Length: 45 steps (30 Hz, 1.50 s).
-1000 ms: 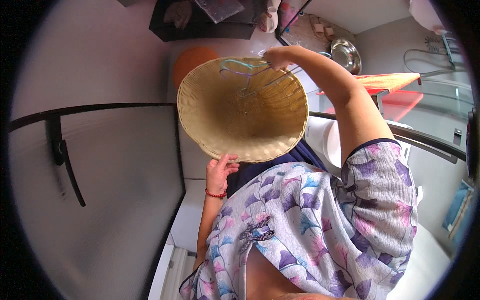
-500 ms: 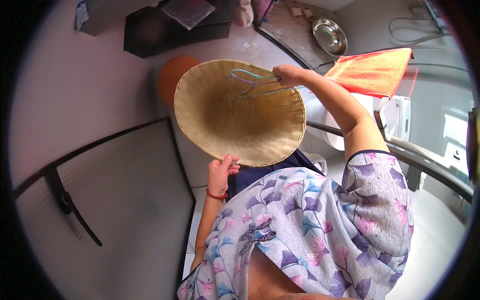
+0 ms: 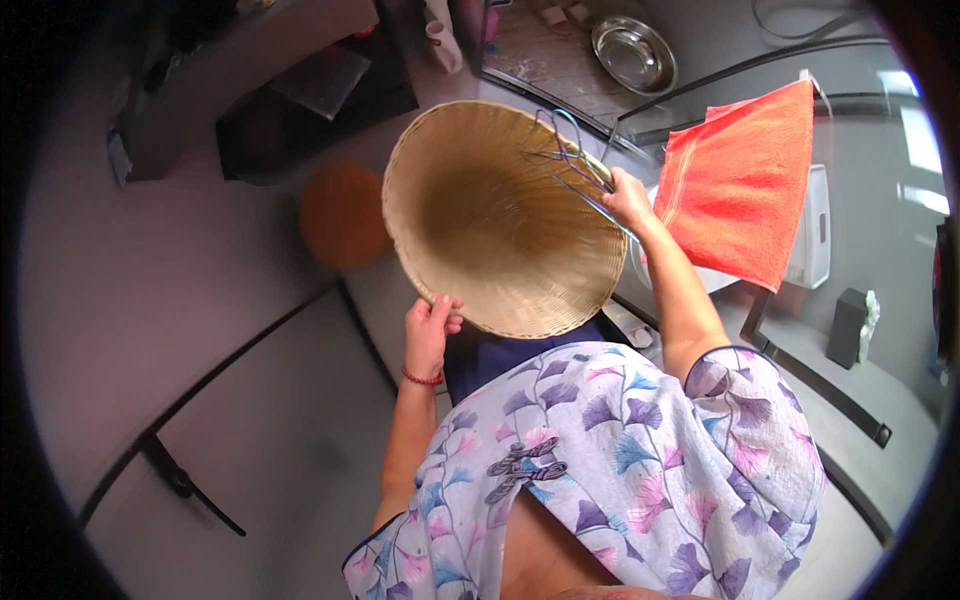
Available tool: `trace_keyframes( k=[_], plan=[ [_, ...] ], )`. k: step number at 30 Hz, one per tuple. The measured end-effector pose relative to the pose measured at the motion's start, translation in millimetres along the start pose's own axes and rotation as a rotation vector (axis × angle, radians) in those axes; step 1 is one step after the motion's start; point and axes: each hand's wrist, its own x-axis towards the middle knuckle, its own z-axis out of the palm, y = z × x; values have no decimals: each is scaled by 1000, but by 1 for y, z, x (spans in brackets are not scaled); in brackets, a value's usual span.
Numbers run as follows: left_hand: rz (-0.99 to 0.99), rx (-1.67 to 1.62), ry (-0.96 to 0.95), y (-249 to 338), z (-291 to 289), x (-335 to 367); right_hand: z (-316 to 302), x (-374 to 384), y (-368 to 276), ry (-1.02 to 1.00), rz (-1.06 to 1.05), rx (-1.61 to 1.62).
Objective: The person empties a metal basin of water, then picks up and folds a black garment and a white cloth. They place the folded items into a wicker basket. The person then picks up a green garment and a black garment, folding them and placing them into the basket as well.
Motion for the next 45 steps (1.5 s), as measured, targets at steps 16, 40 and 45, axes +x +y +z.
trace_keyframes(
  k=[16, 40, 45],
  plan=[
    [-111, 216, -189, 65, 25, 112, 9, -13, 40, 187, 374, 407],
    [-41, 203, -94, 130, 112, 283, -23, 134, 31, 342, 469, 328],
    [-146, 136, -79, 102, 100, 334, 1, 166, 42, 345, 461, 299]
  ],
)
